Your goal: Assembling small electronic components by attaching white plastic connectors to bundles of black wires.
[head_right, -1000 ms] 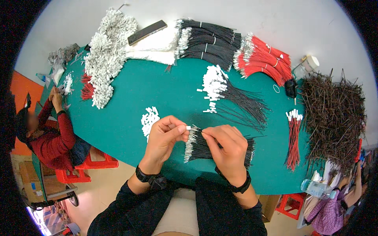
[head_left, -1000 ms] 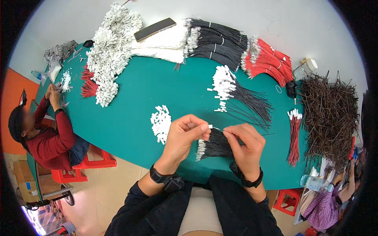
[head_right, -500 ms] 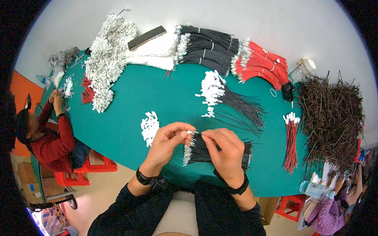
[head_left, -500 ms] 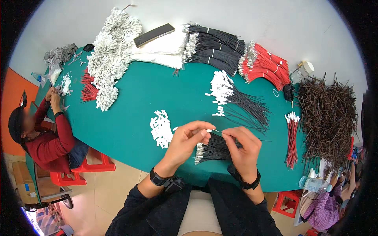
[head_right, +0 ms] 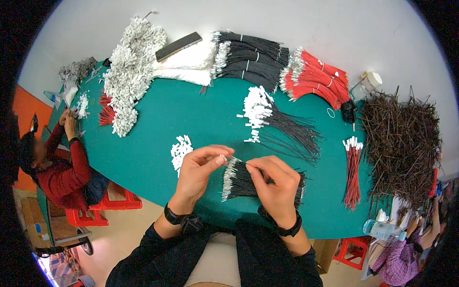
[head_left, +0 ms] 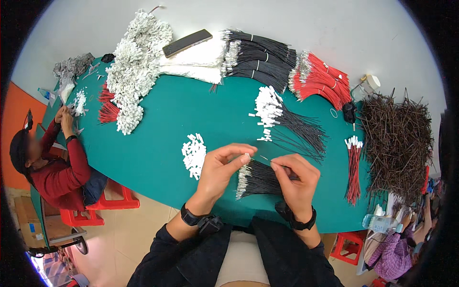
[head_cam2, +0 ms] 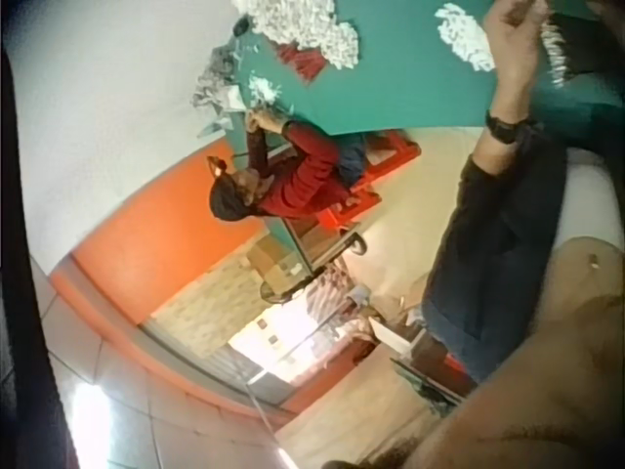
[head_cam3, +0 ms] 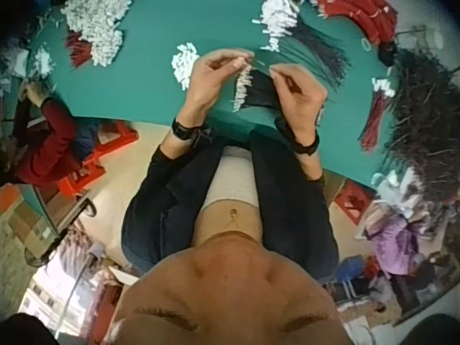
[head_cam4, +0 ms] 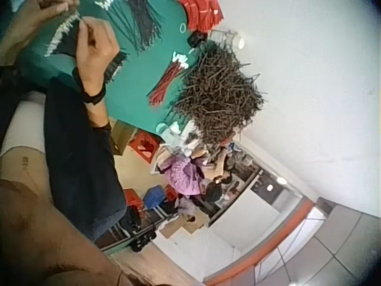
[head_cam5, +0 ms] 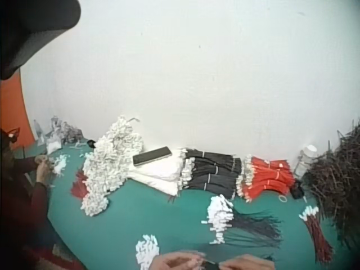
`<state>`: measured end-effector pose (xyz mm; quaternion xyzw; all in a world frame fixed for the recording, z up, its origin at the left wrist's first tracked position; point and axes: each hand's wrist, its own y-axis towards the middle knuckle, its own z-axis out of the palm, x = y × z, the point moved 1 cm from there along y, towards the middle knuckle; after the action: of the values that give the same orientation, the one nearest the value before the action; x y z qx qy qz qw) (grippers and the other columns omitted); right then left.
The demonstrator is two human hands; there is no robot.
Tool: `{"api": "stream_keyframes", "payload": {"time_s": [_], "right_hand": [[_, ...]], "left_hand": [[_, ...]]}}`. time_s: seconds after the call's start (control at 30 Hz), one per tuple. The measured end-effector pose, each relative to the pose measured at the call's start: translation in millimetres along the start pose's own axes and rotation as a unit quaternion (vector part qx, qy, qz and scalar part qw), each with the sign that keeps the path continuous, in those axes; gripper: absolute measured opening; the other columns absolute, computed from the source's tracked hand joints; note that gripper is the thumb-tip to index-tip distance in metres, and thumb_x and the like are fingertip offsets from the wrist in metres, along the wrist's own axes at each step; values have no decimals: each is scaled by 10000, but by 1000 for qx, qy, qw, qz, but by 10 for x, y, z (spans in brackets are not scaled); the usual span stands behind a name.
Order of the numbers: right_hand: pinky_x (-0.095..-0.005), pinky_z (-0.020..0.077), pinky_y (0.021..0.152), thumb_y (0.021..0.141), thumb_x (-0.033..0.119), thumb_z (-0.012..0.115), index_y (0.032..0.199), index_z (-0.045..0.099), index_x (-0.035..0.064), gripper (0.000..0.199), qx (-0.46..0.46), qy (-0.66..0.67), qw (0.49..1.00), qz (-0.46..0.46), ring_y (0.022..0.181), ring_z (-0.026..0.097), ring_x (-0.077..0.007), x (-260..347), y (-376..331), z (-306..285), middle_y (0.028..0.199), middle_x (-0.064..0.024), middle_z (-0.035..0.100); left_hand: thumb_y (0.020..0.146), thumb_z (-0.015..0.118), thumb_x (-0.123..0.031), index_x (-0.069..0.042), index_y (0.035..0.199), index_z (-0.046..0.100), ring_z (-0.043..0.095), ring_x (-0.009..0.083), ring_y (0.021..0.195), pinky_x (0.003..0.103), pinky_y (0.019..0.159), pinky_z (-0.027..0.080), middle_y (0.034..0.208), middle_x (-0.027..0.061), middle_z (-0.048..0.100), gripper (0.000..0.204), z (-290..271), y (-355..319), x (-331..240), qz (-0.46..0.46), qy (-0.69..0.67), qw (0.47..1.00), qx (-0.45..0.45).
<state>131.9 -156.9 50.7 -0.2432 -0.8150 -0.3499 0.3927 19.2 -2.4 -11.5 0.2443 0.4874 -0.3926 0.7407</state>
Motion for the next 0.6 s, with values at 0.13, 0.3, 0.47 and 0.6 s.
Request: {"api": "stream_keyframes", "payload": {"time_s": [0.13, 0.3, 0.47, 0.6], "right_hand": [[-274, 465, 571, 808, -43, 779, 900, 742, 4, 110, -1, 9, 1000, -3, 657, 626, -154, -16, 2, -6, 800, -78, 699], [-270, 442, 560, 810, -42, 775, 901, 744, 12, 110, -4, 31, 999, -19, 652, 602, -138, -26, 10, 1, 799, -71, 695], [-285, 453, 568, 812, -42, 764, 904, 740, 17, 112, 13, 20, 1000, 2, 686, 641, -178, -10, 10, 0, 812, -82, 701], [-316, 469, 615, 805, -30, 769, 894, 734, 30, 114, 2, -18, 998, -58, 723, 662, -221, -23, 31, 30, 824, -90, 706]], "left_hand": [[965, 689, -32, 25, 1081, 716, 712, 155, 861, 289, 786, 582, 960, 117, 751, 132, -71, -19, -15, -39, -55, 998, -15], [952, 708, -26, 26, 1059, 720, 713, 148, 830, 274, 768, 586, 924, 108, 748, 119, -23, -34, -86, -83, -113, 990, -14], [957, 698, -20, 22, 1020, 700, 713, 152, 803, 279, 747, 588, 911, 117, 744, 76, -18, -39, -88, -92, -130, 987, -7], [957, 694, -27, 12, 1000, 689, 700, 148, 765, 266, 705, 575, 886, 108, 738, 59, -20, -39, -82, -91, -115, 989, 3]]}}
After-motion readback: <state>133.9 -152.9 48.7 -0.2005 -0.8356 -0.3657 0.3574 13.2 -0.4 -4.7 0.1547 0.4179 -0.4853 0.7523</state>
